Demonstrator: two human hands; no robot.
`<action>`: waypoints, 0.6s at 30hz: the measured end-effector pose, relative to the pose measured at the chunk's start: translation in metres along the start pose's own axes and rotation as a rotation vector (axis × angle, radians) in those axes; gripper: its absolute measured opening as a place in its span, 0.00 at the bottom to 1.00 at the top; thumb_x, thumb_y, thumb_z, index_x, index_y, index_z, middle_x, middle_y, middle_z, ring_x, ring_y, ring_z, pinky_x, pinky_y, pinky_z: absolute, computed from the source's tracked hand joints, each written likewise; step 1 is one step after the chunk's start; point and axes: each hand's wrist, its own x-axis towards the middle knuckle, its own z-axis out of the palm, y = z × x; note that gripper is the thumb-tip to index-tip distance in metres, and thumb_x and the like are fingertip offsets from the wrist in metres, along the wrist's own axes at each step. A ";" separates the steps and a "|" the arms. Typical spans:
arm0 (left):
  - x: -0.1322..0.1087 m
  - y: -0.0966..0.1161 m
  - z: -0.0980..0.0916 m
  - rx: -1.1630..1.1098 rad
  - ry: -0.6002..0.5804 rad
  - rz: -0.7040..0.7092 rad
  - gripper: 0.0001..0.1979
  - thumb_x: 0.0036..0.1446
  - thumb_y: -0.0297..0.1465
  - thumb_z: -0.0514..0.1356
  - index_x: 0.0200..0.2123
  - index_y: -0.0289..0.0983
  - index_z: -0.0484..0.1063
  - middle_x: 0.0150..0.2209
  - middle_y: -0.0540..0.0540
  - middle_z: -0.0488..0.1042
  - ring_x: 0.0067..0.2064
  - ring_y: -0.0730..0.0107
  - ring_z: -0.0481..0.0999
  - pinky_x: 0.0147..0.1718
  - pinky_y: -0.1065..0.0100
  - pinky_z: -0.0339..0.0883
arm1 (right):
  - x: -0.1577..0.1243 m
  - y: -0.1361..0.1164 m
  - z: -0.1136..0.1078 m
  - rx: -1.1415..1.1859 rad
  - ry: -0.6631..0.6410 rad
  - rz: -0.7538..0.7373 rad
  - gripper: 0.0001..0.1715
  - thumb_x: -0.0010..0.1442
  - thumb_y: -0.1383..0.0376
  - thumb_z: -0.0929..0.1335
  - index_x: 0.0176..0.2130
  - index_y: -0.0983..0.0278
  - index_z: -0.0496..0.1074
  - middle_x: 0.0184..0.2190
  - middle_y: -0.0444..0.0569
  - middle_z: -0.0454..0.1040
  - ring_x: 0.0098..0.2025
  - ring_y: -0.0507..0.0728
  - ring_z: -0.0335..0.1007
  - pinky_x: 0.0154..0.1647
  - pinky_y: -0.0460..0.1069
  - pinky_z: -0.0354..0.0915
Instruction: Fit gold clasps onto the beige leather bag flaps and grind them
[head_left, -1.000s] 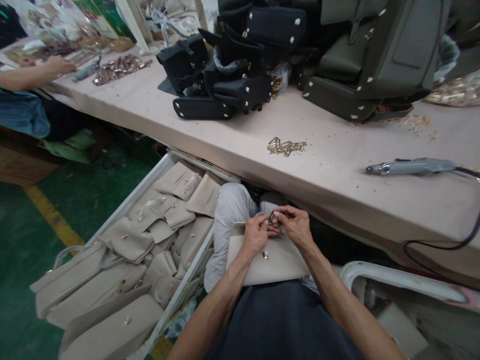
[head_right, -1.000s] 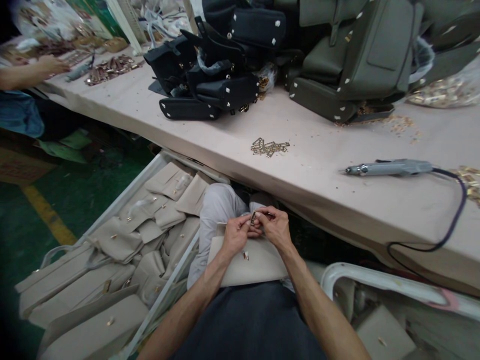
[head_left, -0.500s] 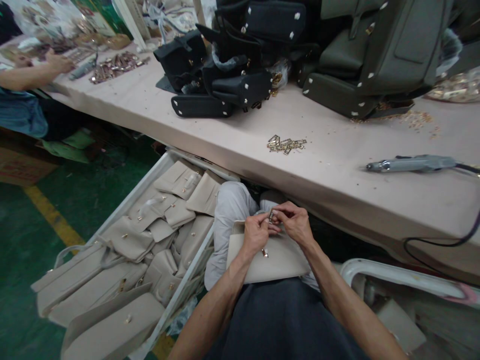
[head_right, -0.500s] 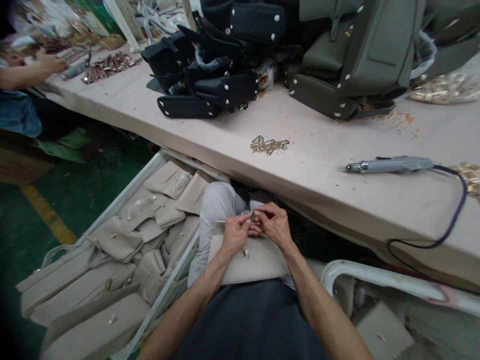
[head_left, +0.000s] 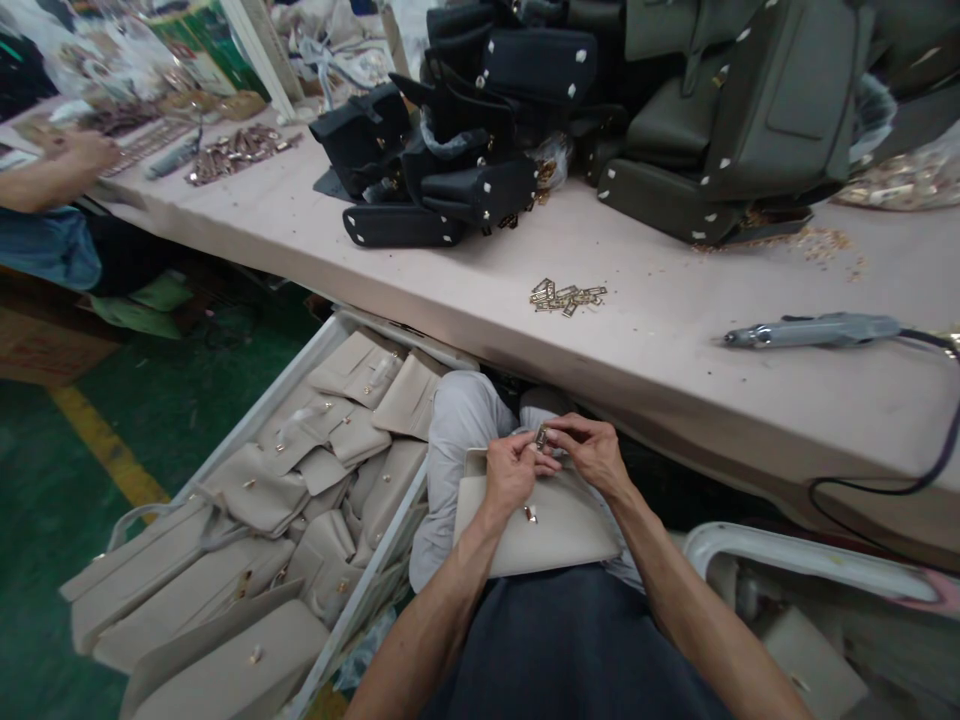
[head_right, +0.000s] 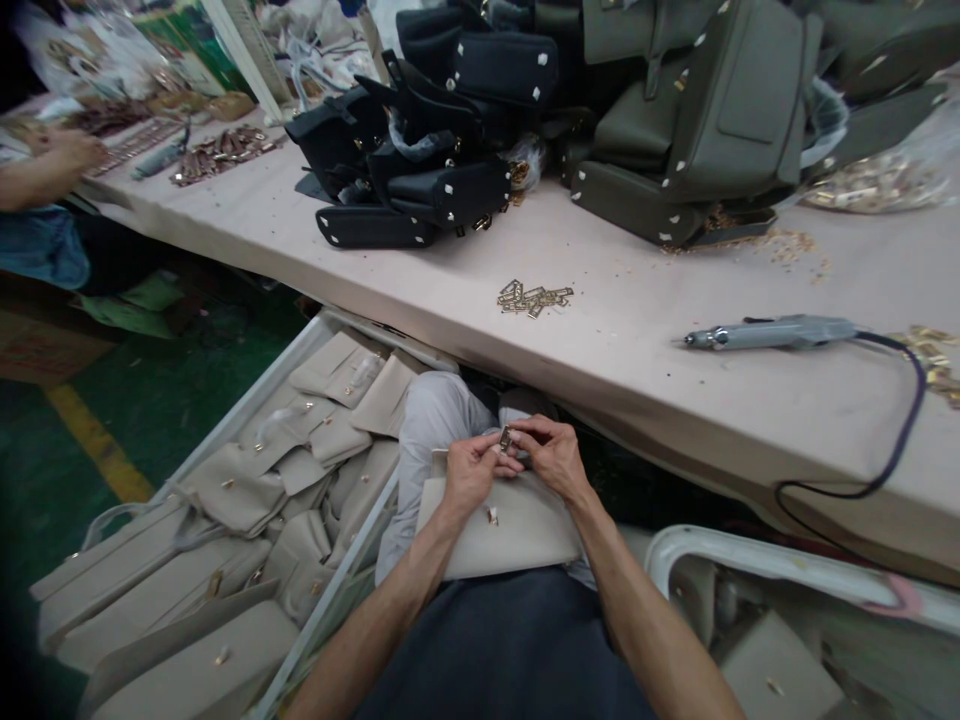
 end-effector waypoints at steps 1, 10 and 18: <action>0.000 0.000 0.000 0.001 0.005 0.000 0.17 0.60 0.33 0.62 0.47 0.27 0.82 0.33 0.39 0.83 0.29 0.64 0.86 0.29 0.69 0.82 | -0.001 -0.001 0.000 -0.003 0.002 -0.008 0.14 0.60 0.55 0.76 0.41 0.60 0.85 0.37 0.51 0.81 0.39 0.59 0.77 0.43 0.53 0.72; 0.000 0.001 0.002 -0.012 0.028 -0.018 0.17 0.59 0.36 0.64 0.44 0.27 0.82 0.34 0.39 0.82 0.28 0.63 0.85 0.29 0.66 0.83 | -0.002 -0.008 0.004 -0.084 0.036 -0.175 0.08 0.63 0.59 0.73 0.38 0.59 0.84 0.36 0.51 0.81 0.38 0.58 0.77 0.41 0.53 0.71; -0.001 0.003 0.000 -0.014 -0.014 -0.003 0.20 0.60 0.36 0.63 0.48 0.26 0.81 0.32 0.38 0.83 0.29 0.62 0.86 0.31 0.66 0.83 | -0.002 -0.006 0.006 -0.123 0.050 -0.250 0.07 0.64 0.62 0.73 0.40 0.58 0.85 0.37 0.51 0.80 0.39 0.59 0.77 0.40 0.54 0.72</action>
